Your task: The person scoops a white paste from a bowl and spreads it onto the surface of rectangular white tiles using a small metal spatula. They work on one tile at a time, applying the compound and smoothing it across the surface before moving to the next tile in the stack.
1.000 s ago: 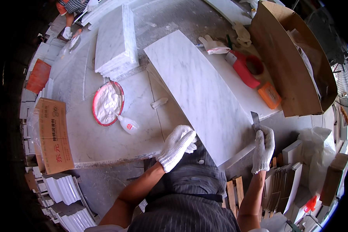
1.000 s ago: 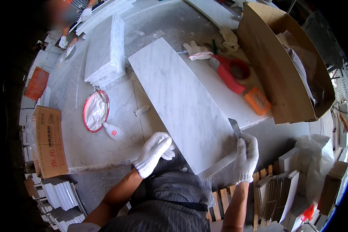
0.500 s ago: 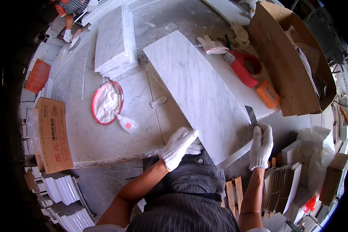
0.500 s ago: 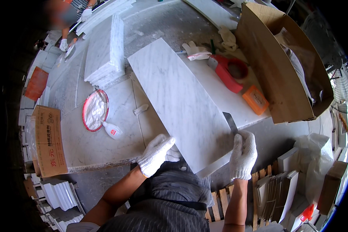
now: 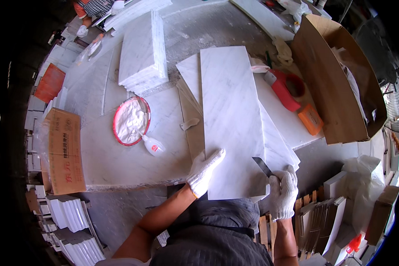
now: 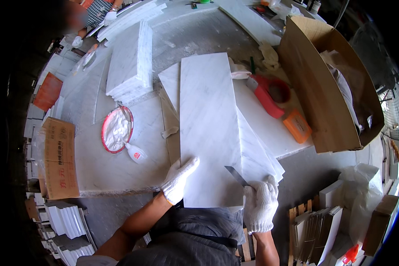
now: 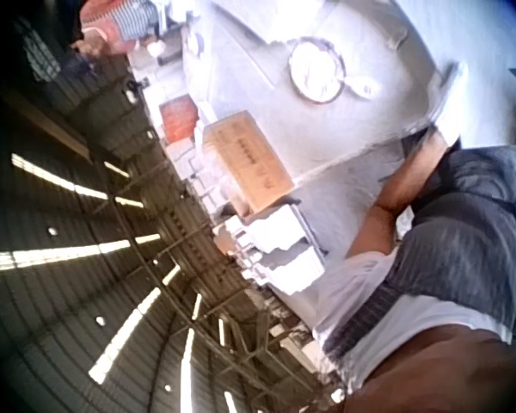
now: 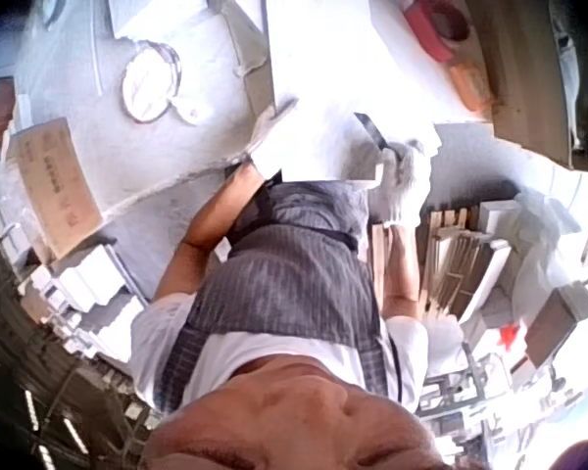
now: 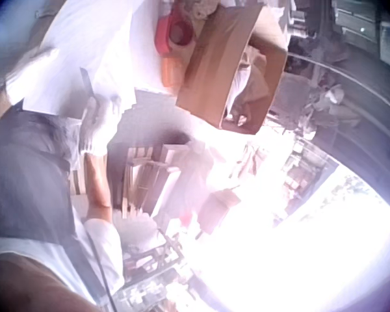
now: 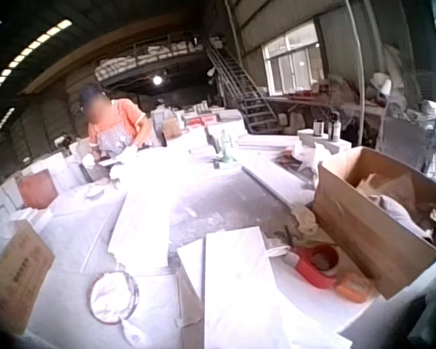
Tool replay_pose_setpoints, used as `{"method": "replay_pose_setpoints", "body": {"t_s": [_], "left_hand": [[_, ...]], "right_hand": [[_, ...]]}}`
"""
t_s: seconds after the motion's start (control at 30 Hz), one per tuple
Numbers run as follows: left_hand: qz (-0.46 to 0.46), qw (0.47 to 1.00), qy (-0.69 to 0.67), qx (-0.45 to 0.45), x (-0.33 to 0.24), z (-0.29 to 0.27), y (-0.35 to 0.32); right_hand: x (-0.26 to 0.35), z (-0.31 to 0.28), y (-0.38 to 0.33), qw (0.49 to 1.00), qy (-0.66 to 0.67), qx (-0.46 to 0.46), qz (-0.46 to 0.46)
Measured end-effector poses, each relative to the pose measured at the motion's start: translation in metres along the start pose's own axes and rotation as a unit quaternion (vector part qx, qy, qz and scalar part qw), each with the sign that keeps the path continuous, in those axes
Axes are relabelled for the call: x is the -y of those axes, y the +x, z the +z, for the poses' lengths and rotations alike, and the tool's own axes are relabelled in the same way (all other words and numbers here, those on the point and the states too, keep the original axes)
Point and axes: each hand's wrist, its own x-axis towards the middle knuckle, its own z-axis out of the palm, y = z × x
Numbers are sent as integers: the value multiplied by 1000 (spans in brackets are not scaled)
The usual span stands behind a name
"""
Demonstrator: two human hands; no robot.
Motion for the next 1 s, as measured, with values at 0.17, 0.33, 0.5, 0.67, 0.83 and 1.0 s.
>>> {"method": "replay_pose_setpoints", "body": {"t_s": [0.17, 0.33, 0.5, 0.67, 0.83, 1.0], "left_hand": [[23, 1000, 21, 3, 4, -2, -2], [-3, 982, -166, 93, -16, -22, 4], [46, 991, 122, 39, -104, -39, -24], [92, 989, 119, 10, -173, -79, -26], [160, 984, 84, 4, -260, -118, 8], [206, 976, 67, -31, -322, -163, 63]], "right_hand": [[1, -2, 1, 967, 208, -50, 136], [23, 12, 29, 949, 264, -159, 71], [14, 27, 55, 956, 260, -136, 23], [38, 48, 75, 948, 297, -95, 66], [30, 76, 104, 963, 260, -74, -3], [39, 97, 121, 976, 211, -45, 25]]}}
